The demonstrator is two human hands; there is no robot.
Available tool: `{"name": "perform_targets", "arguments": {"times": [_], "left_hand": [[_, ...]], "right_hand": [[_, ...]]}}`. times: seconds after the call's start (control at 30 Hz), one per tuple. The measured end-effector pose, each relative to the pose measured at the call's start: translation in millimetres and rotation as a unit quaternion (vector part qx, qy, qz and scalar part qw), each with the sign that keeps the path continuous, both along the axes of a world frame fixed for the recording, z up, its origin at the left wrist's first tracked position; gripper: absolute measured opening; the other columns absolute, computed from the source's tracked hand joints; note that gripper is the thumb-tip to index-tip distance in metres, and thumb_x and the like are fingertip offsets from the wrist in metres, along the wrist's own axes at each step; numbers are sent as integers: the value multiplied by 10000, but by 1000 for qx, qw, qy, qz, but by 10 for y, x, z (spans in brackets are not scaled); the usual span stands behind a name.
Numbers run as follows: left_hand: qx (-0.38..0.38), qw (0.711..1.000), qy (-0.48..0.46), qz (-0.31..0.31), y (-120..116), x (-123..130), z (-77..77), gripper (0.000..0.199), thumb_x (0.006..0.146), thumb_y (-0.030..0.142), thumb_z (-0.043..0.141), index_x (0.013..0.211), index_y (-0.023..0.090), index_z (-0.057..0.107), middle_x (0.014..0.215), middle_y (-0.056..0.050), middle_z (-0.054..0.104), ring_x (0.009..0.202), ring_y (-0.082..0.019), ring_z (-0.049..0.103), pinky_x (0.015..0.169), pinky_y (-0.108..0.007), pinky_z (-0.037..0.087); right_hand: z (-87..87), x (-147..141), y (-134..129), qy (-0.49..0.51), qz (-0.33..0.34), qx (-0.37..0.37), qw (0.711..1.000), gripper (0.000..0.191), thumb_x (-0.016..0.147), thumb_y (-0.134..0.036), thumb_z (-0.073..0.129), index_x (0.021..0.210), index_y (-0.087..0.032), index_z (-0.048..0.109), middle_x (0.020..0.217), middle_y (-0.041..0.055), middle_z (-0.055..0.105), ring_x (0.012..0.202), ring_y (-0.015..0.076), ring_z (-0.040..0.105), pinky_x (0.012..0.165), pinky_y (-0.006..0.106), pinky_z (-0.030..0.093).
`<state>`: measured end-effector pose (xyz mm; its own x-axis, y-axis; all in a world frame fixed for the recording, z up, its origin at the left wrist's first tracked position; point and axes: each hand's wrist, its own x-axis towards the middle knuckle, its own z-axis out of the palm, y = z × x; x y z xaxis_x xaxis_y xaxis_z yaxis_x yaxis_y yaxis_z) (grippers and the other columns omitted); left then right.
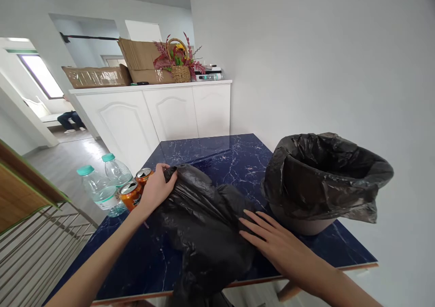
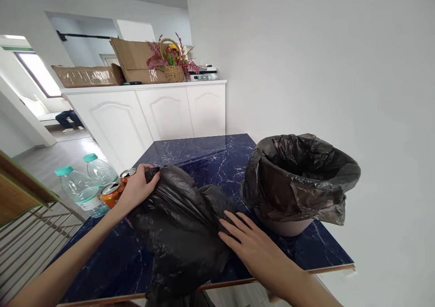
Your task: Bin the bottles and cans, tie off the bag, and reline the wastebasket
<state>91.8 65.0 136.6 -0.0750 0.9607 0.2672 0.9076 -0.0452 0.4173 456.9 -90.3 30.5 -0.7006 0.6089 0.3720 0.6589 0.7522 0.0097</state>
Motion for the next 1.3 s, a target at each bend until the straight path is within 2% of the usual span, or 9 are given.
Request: {"name": "perform_targets", "arguments": {"times": [0.17, 0.27, 0.37, 0.5, 0.63, 0.87, 0.97, 1.07, 1.3], "left_hand": [[42, 984, 172, -36, -181, -13, 8, 571, 1002, 424, 439, 1485, 120, 431, 1496, -277, 612, 1274, -456, 691, 891, -501, 595], [-36, 984, 171, -46, -207, 18, 26, 588, 1018, 427, 424, 1508, 101, 420, 1265, -252, 739, 1102, -436, 764, 829, -479, 594], [-108, 989, 45, -86, -222, 104, 143, 564, 999, 501, 487, 1436, 147, 516, 967, -138, 789, 880, -372, 790, 764, -437, 598], [-103, 948, -269, -135, -387, 353, 502, 565, 914, 571, 660, 1374, 244, 626, 1148, -82, 805, 1042, -306, 789, 859, -385, 645], [-103, 853, -488, -152, -670, 653, 1012, 508, 856, 444, 798, 1293, 200, 707, 1135, -93, 823, 970, -281, 812, 863, -377, 679], [110, 814, -542, -180, -1039, 706, 1554, 378, 902, 262, 759, 1273, 190, 742, 1078, -22, 805, 923, -179, 787, 715, -218, 641], [253, 799, -530, -128, -1133, 536, 1468, 383, 862, 199, 772, 1236, 280, 758, 1029, 55, 761, 810, -93, 717, 604, -115, 544], [259, 819, -507, -73, -1156, 304, 1157, 421, 832, 286, 832, 1238, 320, 725, 1058, 59, 755, 807, -105, 688, 598, -129, 537], [29, 943, -330, -33, -1074, -315, -110, 546, 876, 671, 703, 1277, 309, 626, 1214, -56, 765, 1217, -300, 713, 923, -363, 640]], "right_hand": [[125, -84, -169, 38, -31, -36, 998, 887, 850, 106, 442, 1666, -240, 436, 1750, 76, 409, 1635, 284, 360, 1270, 511, 486], [389, -336, -212, 99, -15, -51, 994, 642, 1000, -28, 460, 1607, -230, 513, 1689, 72, 510, 1598, 257, 433, 1254, 463, 509], [520, -632, -246, 139, 15, -85, 986, 609, 1063, -281, 614, 1648, -221, 456, 1688, 107, 506, 1577, 291, 466, 1254, 464, 503], [388, -1016, -313, 201, 0, -109, 974, 1325, 836, -688, 841, 1774, -200, 43, 1787, 209, 272, 1632, 451, 311, 1269, 635, 426], [222, -1233, -217, 296, -105, -103, 944, 1176, 939, -345, 746, 1765, -227, -82, 1808, 176, 218, 1657, 412, 265, 1263, 629, 447], [525, -946, 164, 392, -126, 65, 909, 899, 960, 41, 338, 1747, -379, 227, 1739, 34, 405, 1631, 302, 362, 1315, 623, 385], [777, -746, 120, 379, -92, 143, 909, 941, 934, 82, 318, 1746, -387, 244, 1789, -4, 308, 1664, 328, 281, 1337, 673, 305], [839, -607, 77, 312, -70, 142, 937, 1006, 884, 114, 296, 1760, -370, 187, 1813, -5, 251, 1673, 315, 257, 1331, 672, 320], [69, -307, 96, 79, -132, -47, 987, 1021, 886, 63, 415, 1764, -384, 149, 1811, 36, 238, 1609, 339, 398, 1172, 568, 571]]}}
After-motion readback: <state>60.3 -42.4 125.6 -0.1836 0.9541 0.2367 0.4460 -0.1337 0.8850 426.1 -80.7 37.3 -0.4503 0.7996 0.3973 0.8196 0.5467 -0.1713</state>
